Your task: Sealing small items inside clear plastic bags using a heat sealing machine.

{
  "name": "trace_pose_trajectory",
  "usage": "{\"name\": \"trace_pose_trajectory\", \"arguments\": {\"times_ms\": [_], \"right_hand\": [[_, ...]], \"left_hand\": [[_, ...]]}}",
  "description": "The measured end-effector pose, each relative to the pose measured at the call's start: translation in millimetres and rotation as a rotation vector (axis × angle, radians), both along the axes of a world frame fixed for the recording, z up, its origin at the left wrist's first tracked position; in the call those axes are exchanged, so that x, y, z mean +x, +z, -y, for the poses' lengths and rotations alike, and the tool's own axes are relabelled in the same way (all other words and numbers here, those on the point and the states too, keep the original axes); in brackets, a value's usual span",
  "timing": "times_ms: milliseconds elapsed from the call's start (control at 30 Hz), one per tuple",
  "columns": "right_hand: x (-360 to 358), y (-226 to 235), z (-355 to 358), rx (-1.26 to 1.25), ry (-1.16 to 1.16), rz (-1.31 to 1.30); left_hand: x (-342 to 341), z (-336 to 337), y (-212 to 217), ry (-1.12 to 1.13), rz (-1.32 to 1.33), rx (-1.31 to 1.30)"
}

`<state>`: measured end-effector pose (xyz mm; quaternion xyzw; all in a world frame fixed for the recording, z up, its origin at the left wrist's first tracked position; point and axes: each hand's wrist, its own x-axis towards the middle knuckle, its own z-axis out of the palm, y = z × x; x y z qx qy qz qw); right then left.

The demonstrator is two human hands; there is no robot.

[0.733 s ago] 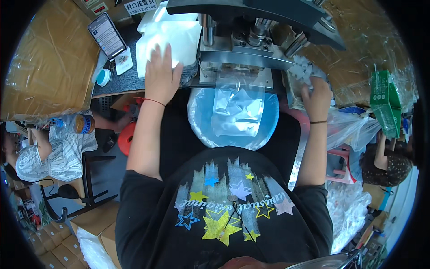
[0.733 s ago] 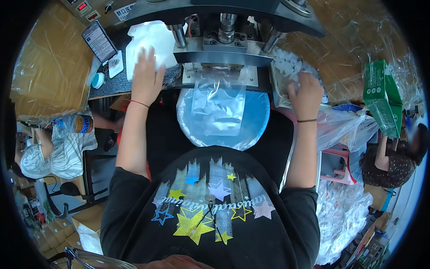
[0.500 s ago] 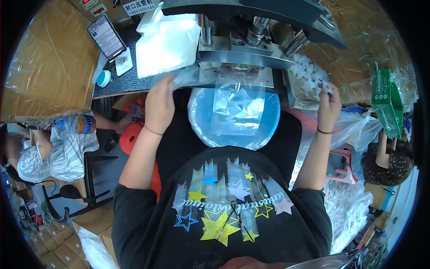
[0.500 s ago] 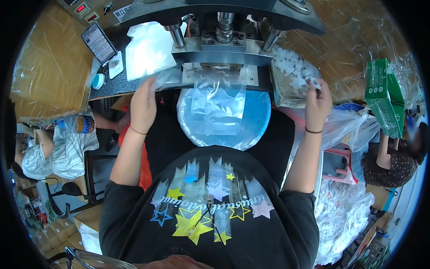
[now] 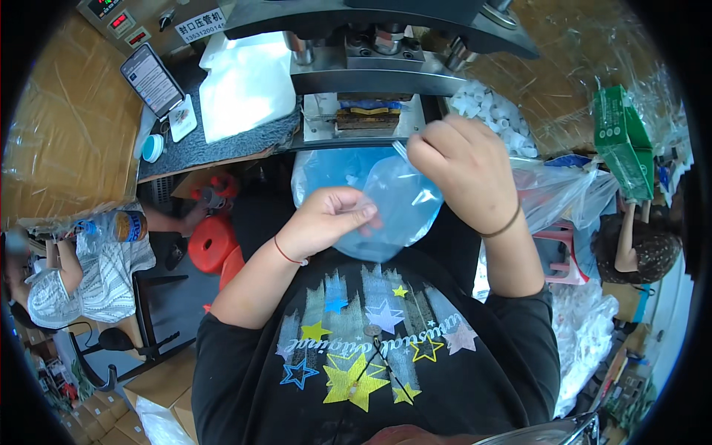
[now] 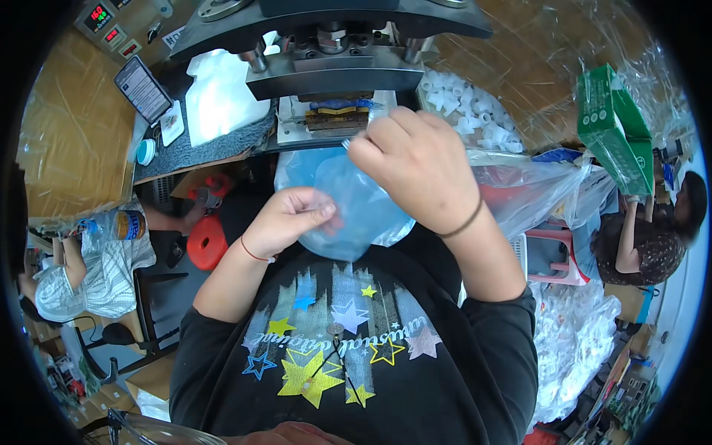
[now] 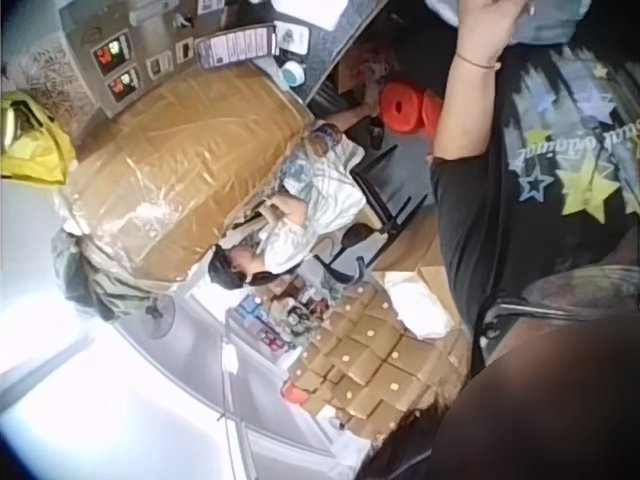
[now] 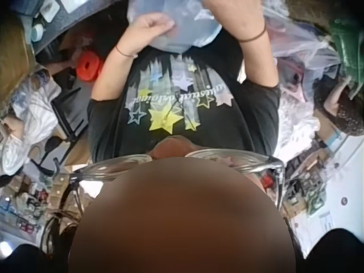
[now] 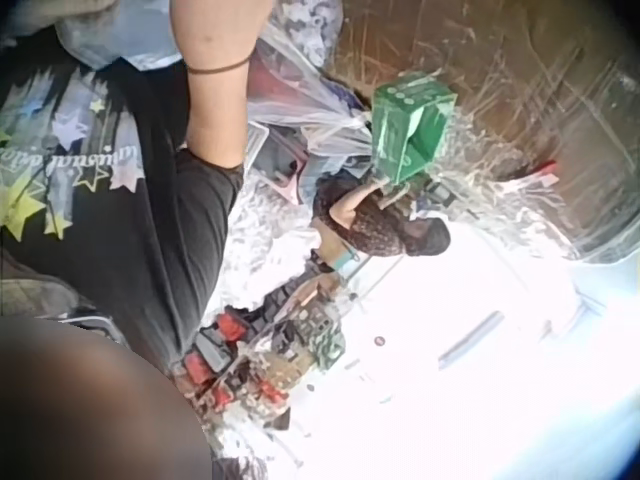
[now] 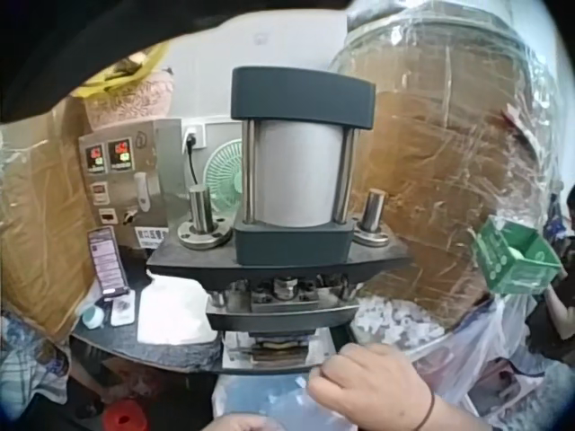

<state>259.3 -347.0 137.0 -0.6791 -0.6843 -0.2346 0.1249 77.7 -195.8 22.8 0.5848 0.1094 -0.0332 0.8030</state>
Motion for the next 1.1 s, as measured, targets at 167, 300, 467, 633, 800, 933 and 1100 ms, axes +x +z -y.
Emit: {"name": "trace_pose_trajectory", "arguments": {"times_ms": [167, 300, 467, 633, 800, 933, 1100], "right_hand": [[5.1, 1.9, 24.2, -0.079, 0.078, 0.064], [6.1, 3.1, 36.9, -0.208, 0.022, 0.028], [8.9, 6.3, 43.4, -0.256, 0.056, -0.086], [27.6, -5.5, 51.7, -0.284, 0.104, -0.243], [35.3, -7.3, 44.4, -0.192, 0.040, -0.272], [103.8, -45.8, 64.9, -0.204, -0.646, -0.237], [135.0, -93.4, 57.5, -0.314, -0.618, -0.368]], "left_hand": [[5.3, 8.9, -0.4, -0.168, -0.056, -0.095], [8.4, 14.3, -4.4, -0.207, -0.111, -0.069], [11.4, 18.6, -3.5, -0.263, -0.125, -0.119], [14.9, 19.2, -4.2, -0.308, -0.145, -0.160], [13.7, 14.2, -10.4, -0.317, -0.131, -0.210], [10.6, 5.9, -15.7, -0.261, -0.165, -0.240], [14.6, -8.1, -25.0, -0.073, -0.131, -0.230]]}}
